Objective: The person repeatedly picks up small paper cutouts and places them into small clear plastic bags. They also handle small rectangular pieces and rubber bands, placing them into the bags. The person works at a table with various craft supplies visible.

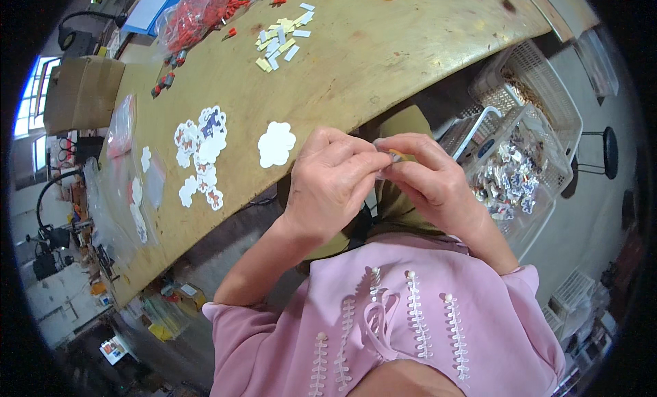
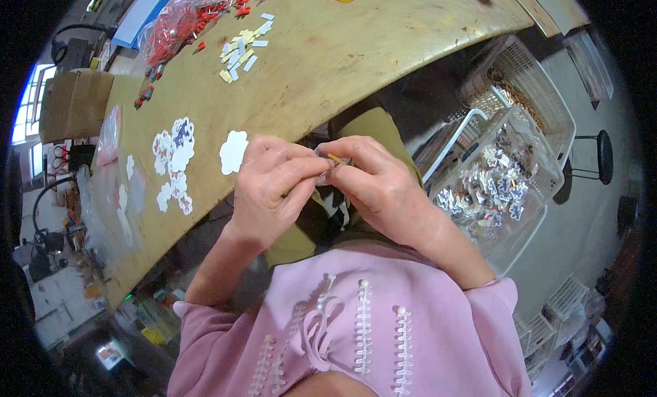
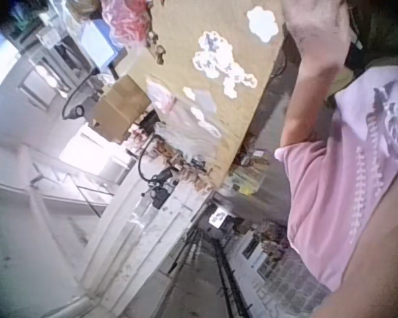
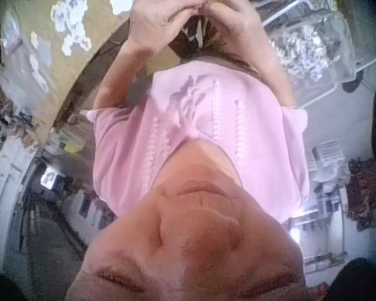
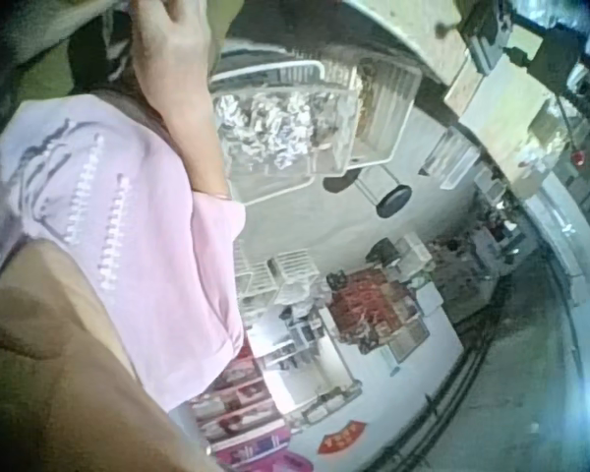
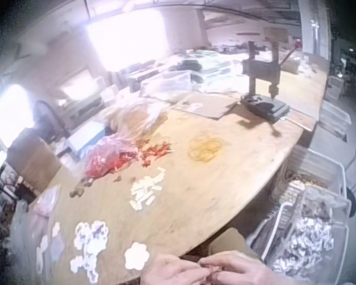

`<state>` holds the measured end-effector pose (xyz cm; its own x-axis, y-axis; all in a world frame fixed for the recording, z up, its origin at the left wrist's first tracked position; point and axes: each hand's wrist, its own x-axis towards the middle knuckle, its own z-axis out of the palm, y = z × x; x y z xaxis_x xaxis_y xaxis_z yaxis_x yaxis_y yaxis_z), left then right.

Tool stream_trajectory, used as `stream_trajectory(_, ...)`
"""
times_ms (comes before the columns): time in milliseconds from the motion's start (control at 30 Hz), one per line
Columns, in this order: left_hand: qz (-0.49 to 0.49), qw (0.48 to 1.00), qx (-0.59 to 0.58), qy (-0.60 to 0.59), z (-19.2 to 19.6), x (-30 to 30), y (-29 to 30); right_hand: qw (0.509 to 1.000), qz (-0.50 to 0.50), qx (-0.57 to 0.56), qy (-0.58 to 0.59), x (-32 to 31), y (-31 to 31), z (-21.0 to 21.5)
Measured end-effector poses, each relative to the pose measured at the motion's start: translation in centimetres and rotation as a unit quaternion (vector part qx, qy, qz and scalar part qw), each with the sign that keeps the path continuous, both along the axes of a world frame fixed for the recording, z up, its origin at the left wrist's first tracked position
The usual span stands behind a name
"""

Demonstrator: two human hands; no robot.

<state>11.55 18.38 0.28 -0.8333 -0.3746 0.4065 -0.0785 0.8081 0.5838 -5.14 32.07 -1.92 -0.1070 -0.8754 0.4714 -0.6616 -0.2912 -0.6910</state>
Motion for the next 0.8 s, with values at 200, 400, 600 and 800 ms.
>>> stream_trajectory(200, -0.021, 0.983, -0.062, -0.170, 1.6, 3.5, 0.0, 0.998, 0.065, 0.020, 0.010, 1.7, -0.3, -0.2)
stream_trajectory(400, -0.070, 0.961, -0.051, -0.263, 1.1, 5.3, -0.4, 0.994, 0.104, 0.026, 0.024, 3.6, -0.8, 0.0)
stream_trajectory(600, 0.043, 0.970, 0.227, -0.070, 3.5, 7.7, -1.2, 0.995, 0.088, 0.036, 0.003, 3.0, -1.3, 0.9)
stream_trajectory(800, 0.067, 0.949, 0.308, -0.025, -0.5, 7.7, 0.7, 0.993, 0.095, 0.065, 0.023, 3.2, -1.9, 1.2)
